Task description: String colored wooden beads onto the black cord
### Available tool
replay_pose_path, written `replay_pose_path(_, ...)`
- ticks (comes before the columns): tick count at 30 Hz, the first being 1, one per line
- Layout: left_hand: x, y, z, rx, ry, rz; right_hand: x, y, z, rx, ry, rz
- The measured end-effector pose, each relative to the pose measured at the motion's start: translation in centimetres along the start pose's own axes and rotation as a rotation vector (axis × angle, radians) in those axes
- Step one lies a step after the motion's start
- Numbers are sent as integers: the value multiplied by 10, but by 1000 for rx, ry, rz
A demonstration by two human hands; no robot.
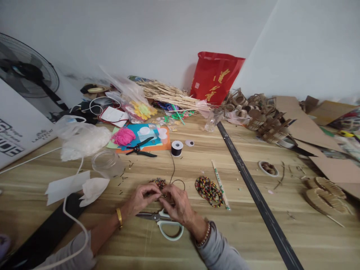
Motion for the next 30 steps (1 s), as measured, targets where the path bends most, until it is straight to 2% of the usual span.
replay_pose_path(7,-2,0,0,-17,-23,-39,-6,-4,4,11,113,-15)
replay_pose_path(10,-3,0,-1,-12,-24,-49,-3,-3,3,-6,77,-5)
replay_pose_path(14,-3,0,-1,-19,-43,-63,-1,-2,-2,43,32,-34)
replay_pose_path(21,-5,1,1,-30,-56,-113,-5,-5,-4,61,-1,-86)
replay_pose_path(24,-10,3,-9,-24,-31,-199,-8,-4,-5,94,15,-114)
replay_pose_path(26,-12,9,-26,-29,53,-283,-9,-3,-5,114,28,-128)
replay_pose_path(27,-8,13,-36,-43,132,-251,-10,-3,-4,118,32,-134)
replay_pose_path(28,0,18,-47,-54,238,-160,-10,-3,-3,113,26,-127)
replay_pose_path(30,32,37,-73,-107,460,256,-9,-4,-2,119,27,-92)
Point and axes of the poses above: each hand's wrist, its own y-axis away from the middle knuckle, its own x-axis out of the palm, z = x × y, the point moved 5 cm from there along -y, towards the middle knuckle, and after that the axes turned 9 degrees about -x, right-handed, at the moved point
